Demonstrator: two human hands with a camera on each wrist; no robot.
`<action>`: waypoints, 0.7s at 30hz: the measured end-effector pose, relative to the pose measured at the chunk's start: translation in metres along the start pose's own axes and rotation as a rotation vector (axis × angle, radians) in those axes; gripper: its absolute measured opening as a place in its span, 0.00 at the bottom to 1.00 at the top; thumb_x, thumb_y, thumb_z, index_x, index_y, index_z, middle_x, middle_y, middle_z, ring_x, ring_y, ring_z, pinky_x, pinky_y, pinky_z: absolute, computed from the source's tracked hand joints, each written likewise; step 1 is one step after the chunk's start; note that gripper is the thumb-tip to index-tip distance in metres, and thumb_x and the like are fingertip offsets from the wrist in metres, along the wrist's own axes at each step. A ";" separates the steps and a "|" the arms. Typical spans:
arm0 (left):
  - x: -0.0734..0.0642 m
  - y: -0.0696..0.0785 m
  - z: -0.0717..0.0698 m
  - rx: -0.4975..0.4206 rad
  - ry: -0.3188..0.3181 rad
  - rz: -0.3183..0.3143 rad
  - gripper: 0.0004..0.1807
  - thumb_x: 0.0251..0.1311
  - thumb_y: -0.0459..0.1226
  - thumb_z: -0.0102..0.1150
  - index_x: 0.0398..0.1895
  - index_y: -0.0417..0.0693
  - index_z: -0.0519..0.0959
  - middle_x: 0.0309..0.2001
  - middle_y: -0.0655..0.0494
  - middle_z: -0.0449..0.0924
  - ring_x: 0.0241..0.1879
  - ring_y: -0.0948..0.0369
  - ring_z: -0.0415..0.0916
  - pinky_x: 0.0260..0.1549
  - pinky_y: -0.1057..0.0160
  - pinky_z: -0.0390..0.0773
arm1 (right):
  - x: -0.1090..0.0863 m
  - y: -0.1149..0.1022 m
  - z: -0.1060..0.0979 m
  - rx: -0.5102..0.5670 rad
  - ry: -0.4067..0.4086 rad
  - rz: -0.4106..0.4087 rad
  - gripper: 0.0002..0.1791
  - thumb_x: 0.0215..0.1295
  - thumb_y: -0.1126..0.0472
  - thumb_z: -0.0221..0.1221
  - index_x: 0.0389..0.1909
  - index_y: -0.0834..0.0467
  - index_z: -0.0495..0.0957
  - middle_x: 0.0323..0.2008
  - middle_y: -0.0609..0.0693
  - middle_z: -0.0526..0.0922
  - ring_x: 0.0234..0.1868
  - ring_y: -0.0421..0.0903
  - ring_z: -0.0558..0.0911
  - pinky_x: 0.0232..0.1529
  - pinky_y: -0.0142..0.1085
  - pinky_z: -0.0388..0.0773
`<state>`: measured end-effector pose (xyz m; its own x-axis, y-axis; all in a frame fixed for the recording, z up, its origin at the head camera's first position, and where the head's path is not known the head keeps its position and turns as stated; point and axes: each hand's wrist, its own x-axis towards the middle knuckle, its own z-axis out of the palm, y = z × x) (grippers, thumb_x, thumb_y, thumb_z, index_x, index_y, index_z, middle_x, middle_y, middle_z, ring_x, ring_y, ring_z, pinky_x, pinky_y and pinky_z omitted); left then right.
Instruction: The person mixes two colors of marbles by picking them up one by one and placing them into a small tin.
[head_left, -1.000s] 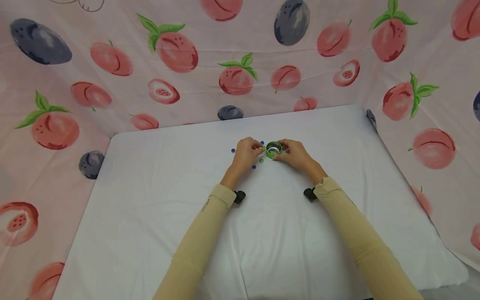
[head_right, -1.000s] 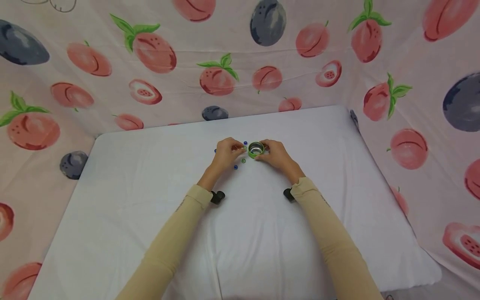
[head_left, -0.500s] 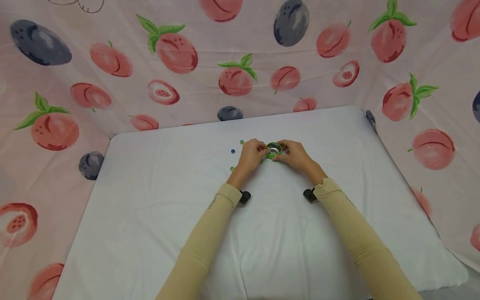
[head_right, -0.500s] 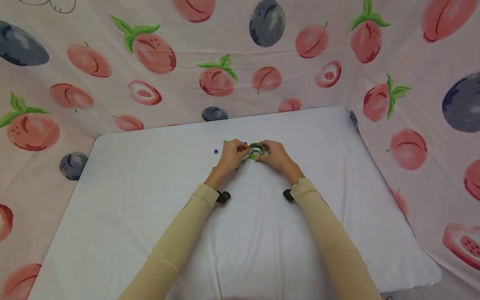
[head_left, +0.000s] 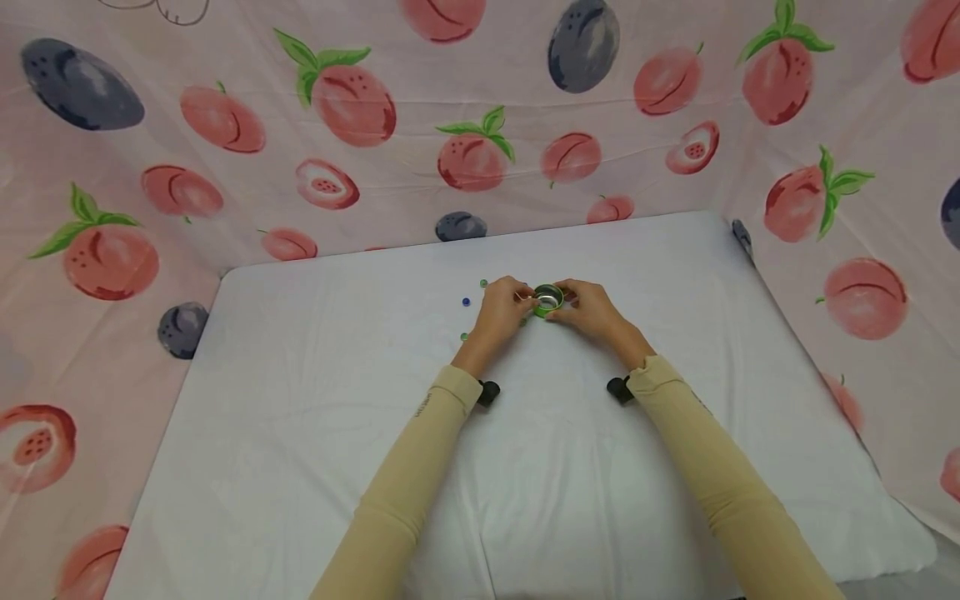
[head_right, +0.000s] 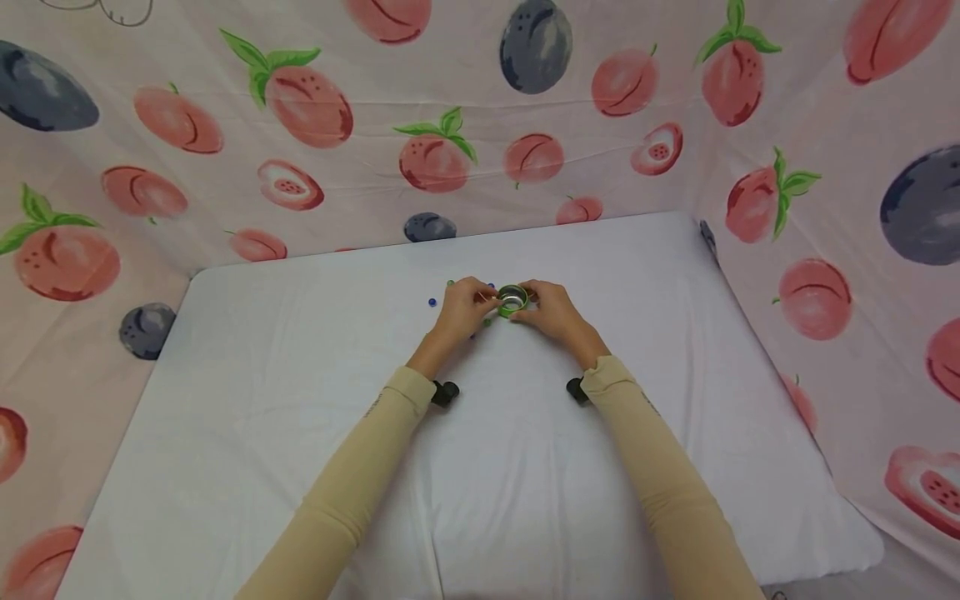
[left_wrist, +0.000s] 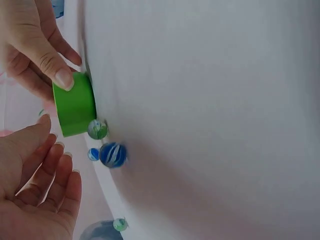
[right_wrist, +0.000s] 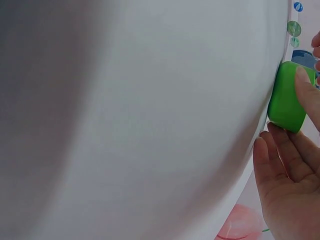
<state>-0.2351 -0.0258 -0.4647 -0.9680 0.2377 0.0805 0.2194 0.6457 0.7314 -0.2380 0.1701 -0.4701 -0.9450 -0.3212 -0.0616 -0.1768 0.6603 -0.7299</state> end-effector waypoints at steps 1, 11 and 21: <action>0.000 0.000 -0.002 0.008 0.000 -0.003 0.12 0.71 0.35 0.68 0.49 0.34 0.88 0.46 0.42 0.85 0.46 0.50 0.81 0.44 0.57 0.82 | 0.000 0.000 0.000 0.001 0.000 0.000 0.34 0.68 0.60 0.72 0.69 0.71 0.73 0.60 0.70 0.81 0.59 0.65 0.81 0.64 0.55 0.78; -0.003 -0.006 -0.021 0.052 0.023 0.000 0.13 0.72 0.36 0.66 0.52 0.35 0.87 0.47 0.43 0.84 0.49 0.50 0.80 0.51 0.56 0.81 | 0.002 0.001 -0.002 -0.016 -0.008 0.013 0.34 0.69 0.59 0.71 0.70 0.70 0.73 0.61 0.68 0.81 0.61 0.62 0.79 0.65 0.53 0.77; -0.010 -0.023 -0.043 0.075 0.090 -0.004 0.14 0.70 0.34 0.68 0.52 0.31 0.86 0.46 0.40 0.84 0.48 0.47 0.79 0.52 0.53 0.80 | 0.002 0.002 0.000 0.002 -0.014 0.008 0.34 0.68 0.60 0.72 0.69 0.70 0.73 0.60 0.67 0.81 0.60 0.61 0.79 0.64 0.52 0.77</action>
<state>-0.2361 -0.0740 -0.4531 -0.9751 0.1711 0.1413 0.2212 0.6996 0.6794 -0.2403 0.1703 -0.4718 -0.9423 -0.3257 -0.0771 -0.1687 0.6611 -0.7311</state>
